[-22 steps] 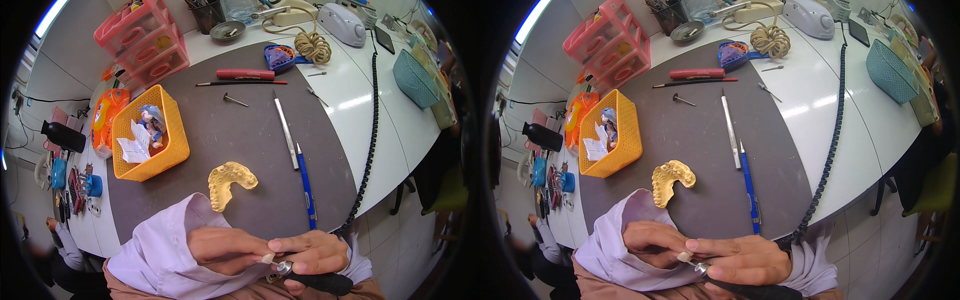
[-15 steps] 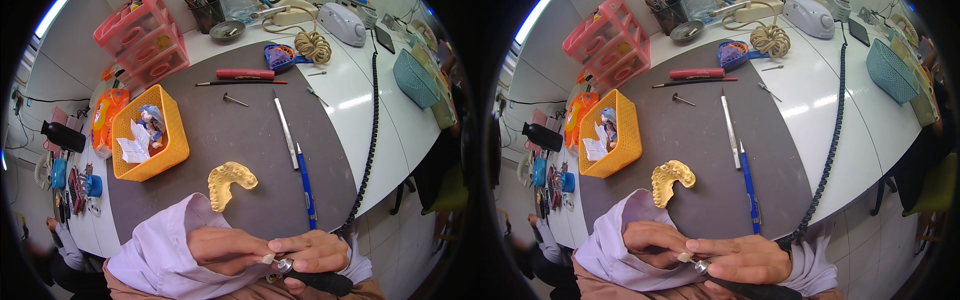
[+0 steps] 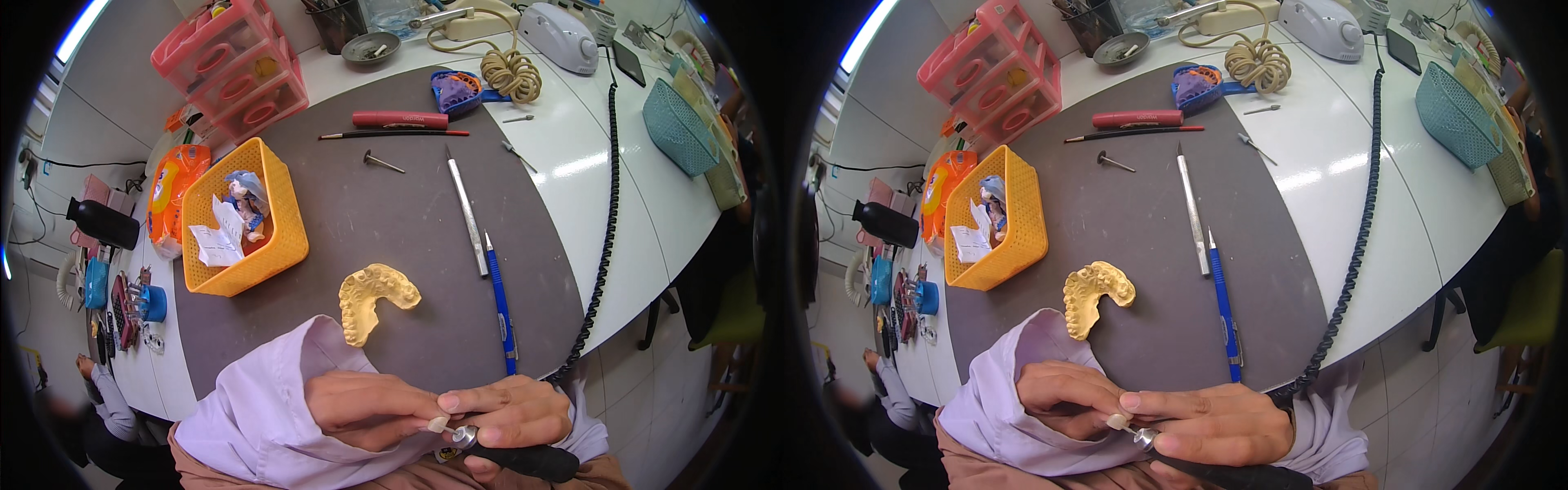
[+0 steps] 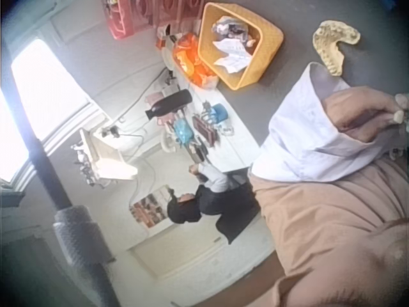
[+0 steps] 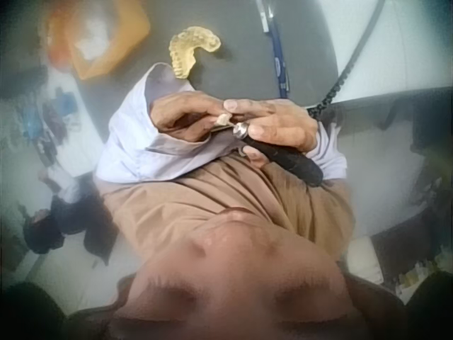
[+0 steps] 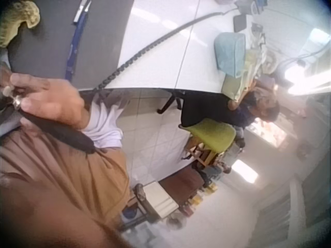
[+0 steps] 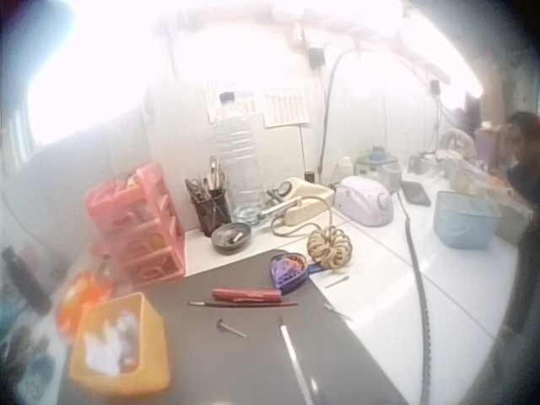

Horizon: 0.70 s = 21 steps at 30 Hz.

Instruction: The person uses a rotary tool to grind and shape a small white tooth-like object. They then pick up a yellow dental cast and use a metal file to smooth its surface. The person repeatedly places the shaped object into the cast to check the fit and continues refining the object with the rotary tool.

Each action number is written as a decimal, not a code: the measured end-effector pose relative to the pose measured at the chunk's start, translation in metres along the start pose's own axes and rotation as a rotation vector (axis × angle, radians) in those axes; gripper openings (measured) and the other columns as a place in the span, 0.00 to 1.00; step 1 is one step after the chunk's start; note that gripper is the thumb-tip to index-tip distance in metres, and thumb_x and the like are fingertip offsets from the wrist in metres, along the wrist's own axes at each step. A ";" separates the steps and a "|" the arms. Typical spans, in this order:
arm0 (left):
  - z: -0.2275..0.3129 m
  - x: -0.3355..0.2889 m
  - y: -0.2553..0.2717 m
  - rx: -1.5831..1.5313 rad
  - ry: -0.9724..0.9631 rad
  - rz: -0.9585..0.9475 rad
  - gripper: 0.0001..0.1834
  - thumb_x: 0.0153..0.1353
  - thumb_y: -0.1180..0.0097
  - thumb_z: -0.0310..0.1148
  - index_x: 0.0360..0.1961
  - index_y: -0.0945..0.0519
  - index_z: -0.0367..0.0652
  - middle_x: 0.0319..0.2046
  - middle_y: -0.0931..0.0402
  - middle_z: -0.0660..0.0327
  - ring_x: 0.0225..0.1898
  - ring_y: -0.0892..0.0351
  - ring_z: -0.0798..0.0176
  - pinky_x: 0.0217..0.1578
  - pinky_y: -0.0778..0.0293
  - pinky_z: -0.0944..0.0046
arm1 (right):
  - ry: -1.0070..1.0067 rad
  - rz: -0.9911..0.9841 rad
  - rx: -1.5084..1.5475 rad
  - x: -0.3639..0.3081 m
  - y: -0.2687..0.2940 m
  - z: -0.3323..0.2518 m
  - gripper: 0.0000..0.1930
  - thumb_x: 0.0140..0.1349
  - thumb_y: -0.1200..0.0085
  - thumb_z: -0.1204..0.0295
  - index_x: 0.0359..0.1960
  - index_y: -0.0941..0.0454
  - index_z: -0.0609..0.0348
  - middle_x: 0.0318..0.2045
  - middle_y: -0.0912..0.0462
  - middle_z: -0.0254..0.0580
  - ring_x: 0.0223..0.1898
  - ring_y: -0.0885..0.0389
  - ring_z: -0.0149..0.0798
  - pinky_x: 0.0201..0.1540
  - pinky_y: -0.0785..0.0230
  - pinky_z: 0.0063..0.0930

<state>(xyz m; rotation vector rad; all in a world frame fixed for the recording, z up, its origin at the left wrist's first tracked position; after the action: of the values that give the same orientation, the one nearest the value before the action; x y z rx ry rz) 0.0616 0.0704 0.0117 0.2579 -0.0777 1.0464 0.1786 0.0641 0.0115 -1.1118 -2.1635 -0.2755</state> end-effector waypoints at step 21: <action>0.000 0.002 -0.001 -0.001 0.006 -0.027 0.14 0.53 0.41 0.19 0.42 0.23 0.37 0.33 0.19 0.54 0.34 0.17 0.57 0.33 0.21 0.66 | 0.000 -0.062 -0.007 -0.003 -0.003 0.000 0.26 0.49 0.39 0.84 0.50 0.34 0.63 0.41 0.23 0.59 0.50 0.24 0.57 0.41 0.22 0.39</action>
<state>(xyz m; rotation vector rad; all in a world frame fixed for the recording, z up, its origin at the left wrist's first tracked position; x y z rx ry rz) 0.0635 0.0711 0.0118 0.2549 -0.0692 1.0207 0.1779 0.0605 0.0099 -1.0498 -2.2008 -0.3108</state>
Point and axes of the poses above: each hand's wrist, its own x-axis towards the middle knuckle, its own y-axis out of the back of the hand, z = x × y, the point moved 10 cm from there along x, towards the middle knuckle
